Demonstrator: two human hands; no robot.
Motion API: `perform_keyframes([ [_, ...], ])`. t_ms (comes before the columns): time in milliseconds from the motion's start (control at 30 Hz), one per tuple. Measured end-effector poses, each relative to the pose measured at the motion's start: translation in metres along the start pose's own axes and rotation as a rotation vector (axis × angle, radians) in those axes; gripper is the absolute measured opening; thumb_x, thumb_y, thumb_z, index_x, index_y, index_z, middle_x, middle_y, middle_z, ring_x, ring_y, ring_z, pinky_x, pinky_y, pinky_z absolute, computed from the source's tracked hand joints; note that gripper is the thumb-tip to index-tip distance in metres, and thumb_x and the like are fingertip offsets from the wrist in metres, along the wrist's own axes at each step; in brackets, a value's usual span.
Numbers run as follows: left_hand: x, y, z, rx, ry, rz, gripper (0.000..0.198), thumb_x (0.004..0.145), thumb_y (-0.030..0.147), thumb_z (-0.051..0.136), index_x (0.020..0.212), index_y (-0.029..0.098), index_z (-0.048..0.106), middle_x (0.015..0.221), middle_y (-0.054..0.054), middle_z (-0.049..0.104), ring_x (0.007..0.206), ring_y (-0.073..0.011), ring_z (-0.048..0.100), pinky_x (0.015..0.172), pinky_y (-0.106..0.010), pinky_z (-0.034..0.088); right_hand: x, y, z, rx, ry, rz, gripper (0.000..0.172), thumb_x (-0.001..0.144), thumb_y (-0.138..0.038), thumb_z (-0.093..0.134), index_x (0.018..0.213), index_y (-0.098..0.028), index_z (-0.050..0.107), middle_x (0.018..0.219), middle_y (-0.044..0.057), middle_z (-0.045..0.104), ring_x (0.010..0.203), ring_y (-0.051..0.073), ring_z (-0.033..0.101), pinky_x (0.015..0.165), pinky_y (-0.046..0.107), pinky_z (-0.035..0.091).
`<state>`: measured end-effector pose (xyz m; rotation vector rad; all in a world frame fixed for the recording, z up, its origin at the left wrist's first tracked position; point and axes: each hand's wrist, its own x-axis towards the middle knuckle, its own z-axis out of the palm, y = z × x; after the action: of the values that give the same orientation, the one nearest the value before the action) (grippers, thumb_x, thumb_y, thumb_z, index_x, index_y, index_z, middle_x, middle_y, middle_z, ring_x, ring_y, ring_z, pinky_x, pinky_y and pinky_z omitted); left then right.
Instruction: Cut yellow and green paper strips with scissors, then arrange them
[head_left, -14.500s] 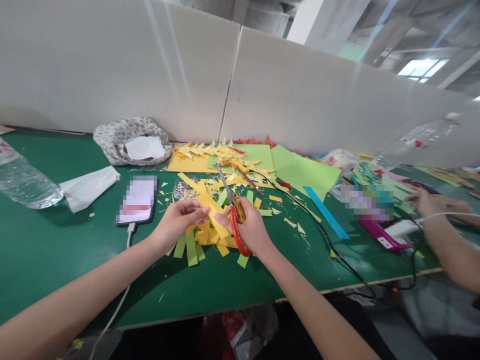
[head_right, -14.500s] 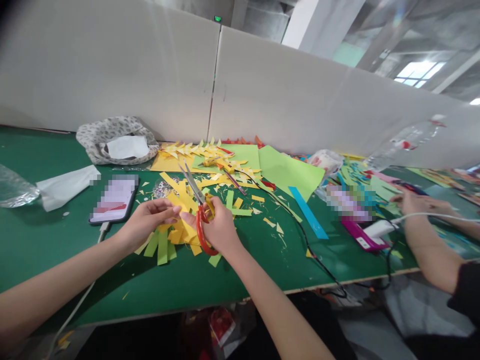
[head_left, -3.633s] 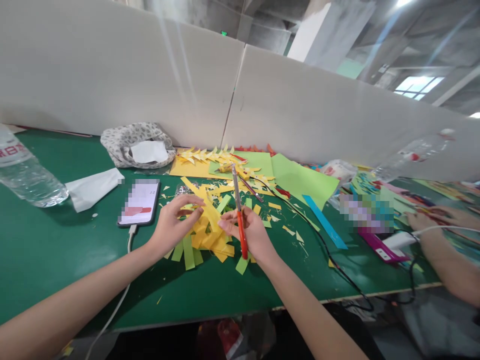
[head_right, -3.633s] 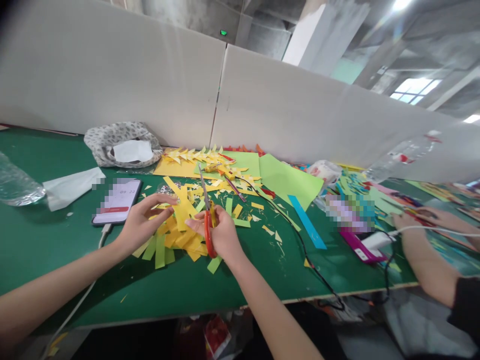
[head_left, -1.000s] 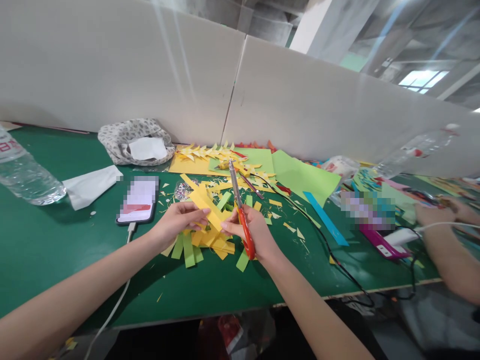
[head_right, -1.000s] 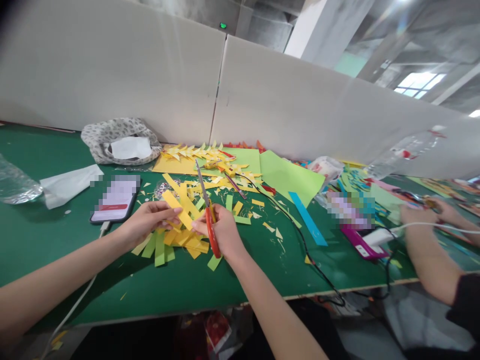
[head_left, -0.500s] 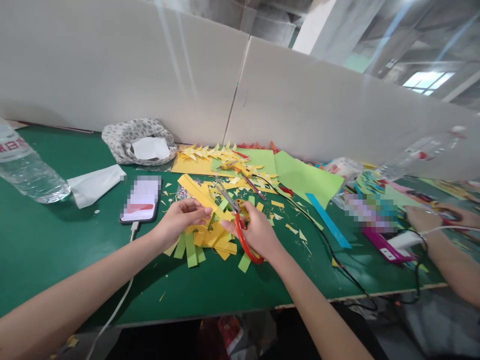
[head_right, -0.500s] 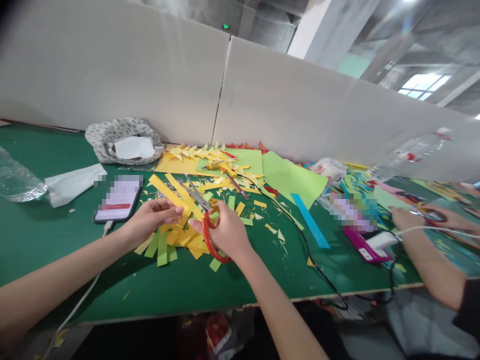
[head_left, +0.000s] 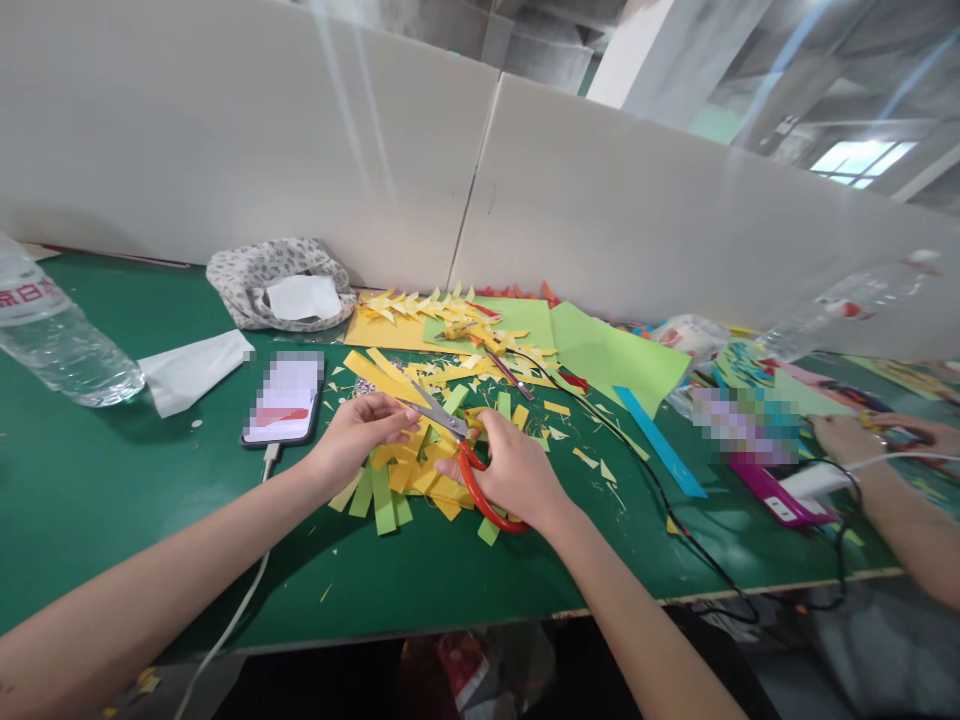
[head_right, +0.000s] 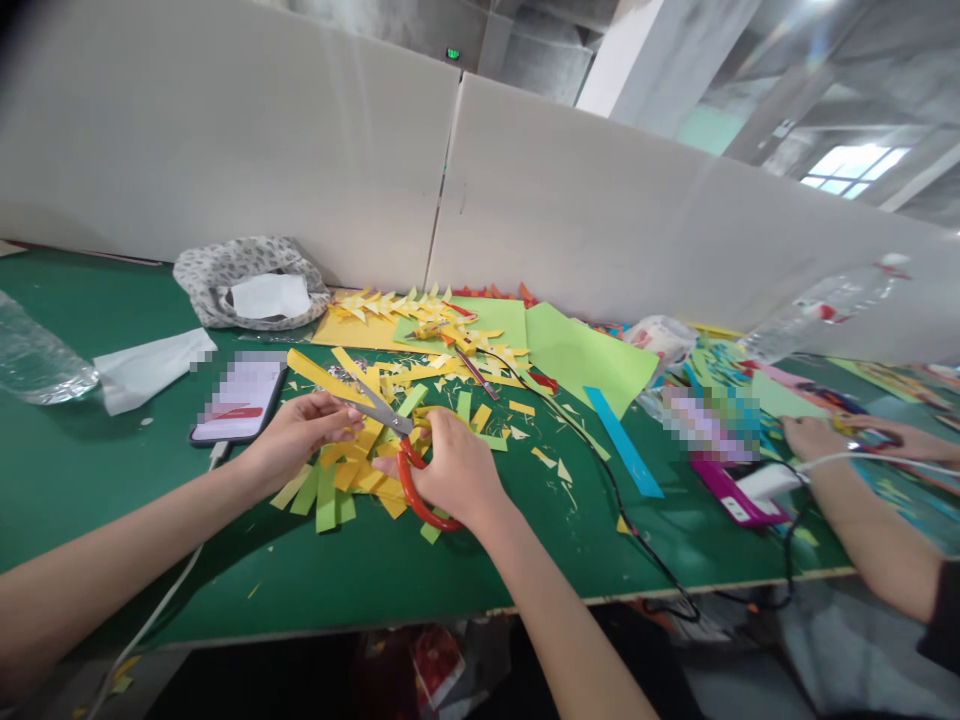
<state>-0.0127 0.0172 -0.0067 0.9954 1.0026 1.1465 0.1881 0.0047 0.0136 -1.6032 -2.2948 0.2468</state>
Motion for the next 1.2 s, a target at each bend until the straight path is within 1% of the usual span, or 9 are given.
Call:
perform_keyframes([
  [100,-0.0005,0.0003,0.0005,0.028,0.002,0.007,0.018,0.063,0.029,0.07,0.07,0.015,0.061,0.072,-0.003,0.068,0.074,-0.0148,0.064,0.069,-0.025,0.05,-0.0002,-0.0001,0.0002,0.01,-0.003,0.007,0.034,0.068,-0.045,0.056,0.089,-0.021,0.044,0.083,0.004,0.058,0.069,0.017,0.055,0.055,0.026,0.033],
  [233,-0.0005,-0.0004,0.0,0.032,-0.011,0.005,0.017,0.064,0.029,0.07,0.072,0.015,0.062,0.07,-0.001,0.067,0.073,-0.0138,0.064,0.069,-0.024,0.049,-0.0005,-0.001,-0.0002,0.018,-0.012,0.012,0.034,0.068,-0.045,0.056,0.088,-0.021,0.044,0.079,0.003,0.056,0.066,0.016,0.054,0.053,0.025,0.032],
  [500,-0.0002,0.0,0.0002,0.024,-0.014,0.002,0.017,0.064,0.029,0.07,0.07,0.015,0.062,0.069,-0.001,0.067,0.072,-0.0138,0.064,0.068,-0.024,0.049,-0.0004,-0.0022,-0.0011,0.037,-0.002,0.016,0.031,0.068,-0.048,0.055,0.076,-0.021,0.041,0.076,0.0,0.054,0.061,0.013,0.049,0.052,0.024,0.031],
  [700,-0.0007,0.0008,0.0006,-0.007,-0.02,-0.008,0.017,0.063,0.028,0.072,0.069,0.015,0.062,0.067,-0.001,0.065,0.069,-0.0124,0.063,0.065,-0.022,0.05,0.0003,-0.0027,-0.0013,0.035,0.017,0.005,0.033,0.066,-0.049,0.057,0.066,-0.021,0.038,0.064,-0.002,0.049,0.052,0.01,0.041,0.048,0.023,0.029],
  [1000,-0.0012,0.0032,0.0026,0.021,-0.002,-0.01,0.017,0.062,0.028,0.072,0.067,0.016,0.062,0.066,-0.001,0.066,0.068,-0.013,0.063,0.065,-0.024,0.049,0.0008,0.0006,-0.0017,0.062,0.062,-0.029,0.038,0.065,-0.052,0.057,0.057,-0.021,0.035,0.055,-0.003,0.042,0.048,0.01,0.033,0.046,0.023,0.025],
  [1100,-0.0012,0.0032,0.0026,0.02,-0.023,-0.028,0.016,0.061,0.028,0.072,0.067,0.016,0.063,0.066,-0.001,0.066,0.067,-0.0123,0.063,0.064,-0.023,0.049,0.0021,0.0017,-0.0026,0.141,0.06,-0.003,0.042,0.063,-0.052,0.06,0.054,-0.021,0.033,0.05,-0.005,0.037,0.046,0.009,0.03,0.045,0.023,0.023],
  [1200,-0.0021,0.0014,0.0034,0.032,-0.062,-0.073,0.016,0.061,0.028,0.072,0.068,0.017,0.064,0.067,-0.002,0.067,0.065,-0.0114,0.062,0.064,-0.022,0.048,0.004,-0.0006,-0.0021,0.365,0.052,0.108,0.04,0.062,-0.049,0.062,0.054,-0.021,0.035,0.049,-0.006,0.035,0.046,0.008,0.03,0.044,0.023,0.023],
])
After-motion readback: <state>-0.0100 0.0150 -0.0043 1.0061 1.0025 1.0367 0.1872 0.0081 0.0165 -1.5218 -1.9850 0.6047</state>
